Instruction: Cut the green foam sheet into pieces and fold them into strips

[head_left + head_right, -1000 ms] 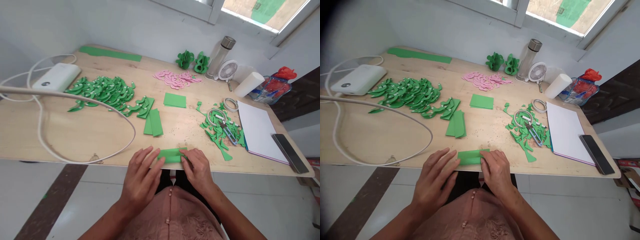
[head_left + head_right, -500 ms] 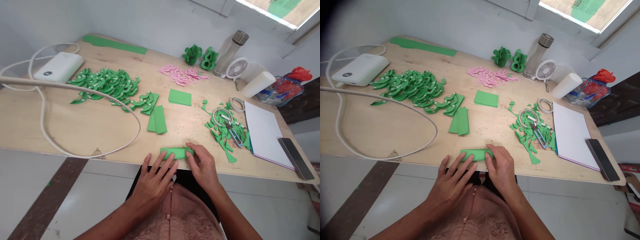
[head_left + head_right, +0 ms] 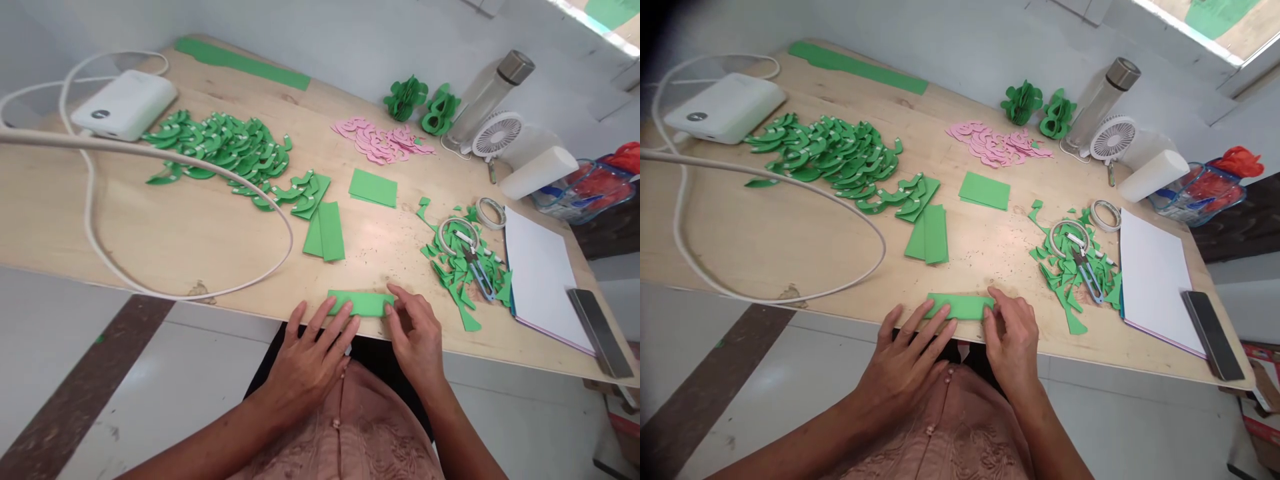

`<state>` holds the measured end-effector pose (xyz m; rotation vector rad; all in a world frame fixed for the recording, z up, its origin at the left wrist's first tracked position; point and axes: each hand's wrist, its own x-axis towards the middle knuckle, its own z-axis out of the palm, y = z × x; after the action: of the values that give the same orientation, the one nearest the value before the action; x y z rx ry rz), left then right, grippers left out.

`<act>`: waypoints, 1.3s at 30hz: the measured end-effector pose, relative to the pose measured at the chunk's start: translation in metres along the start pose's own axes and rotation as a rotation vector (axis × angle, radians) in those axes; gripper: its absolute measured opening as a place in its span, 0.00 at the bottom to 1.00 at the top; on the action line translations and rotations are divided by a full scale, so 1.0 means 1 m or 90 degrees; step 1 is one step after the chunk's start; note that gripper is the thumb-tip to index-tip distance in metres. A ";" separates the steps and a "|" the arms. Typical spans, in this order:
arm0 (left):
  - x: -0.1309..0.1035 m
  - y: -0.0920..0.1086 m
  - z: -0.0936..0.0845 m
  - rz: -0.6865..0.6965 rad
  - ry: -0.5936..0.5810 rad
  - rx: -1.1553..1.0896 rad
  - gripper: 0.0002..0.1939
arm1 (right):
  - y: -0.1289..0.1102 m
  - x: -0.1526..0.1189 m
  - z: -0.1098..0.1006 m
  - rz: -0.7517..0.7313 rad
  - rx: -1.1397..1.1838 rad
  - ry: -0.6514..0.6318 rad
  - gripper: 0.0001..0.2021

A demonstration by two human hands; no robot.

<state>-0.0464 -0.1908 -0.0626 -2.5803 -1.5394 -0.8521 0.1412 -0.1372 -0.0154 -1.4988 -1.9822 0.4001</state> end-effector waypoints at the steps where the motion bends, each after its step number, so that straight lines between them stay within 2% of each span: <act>1: 0.000 0.000 0.000 -0.001 -0.002 0.000 0.24 | 0.000 0.000 0.000 -0.003 -0.006 0.002 0.14; 24: 0.002 0.001 -0.002 -0.011 -0.019 0.006 0.24 | -0.001 0.001 0.003 -0.053 -0.053 0.014 0.14; 39: 0.004 0.003 -0.006 -0.024 -0.035 0.008 0.25 | -0.003 0.002 0.002 -0.045 -0.057 0.018 0.14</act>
<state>-0.0452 -0.1906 -0.0553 -2.5956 -1.6073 -0.7777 0.1376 -0.1363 -0.0150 -1.4758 -2.0479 0.2618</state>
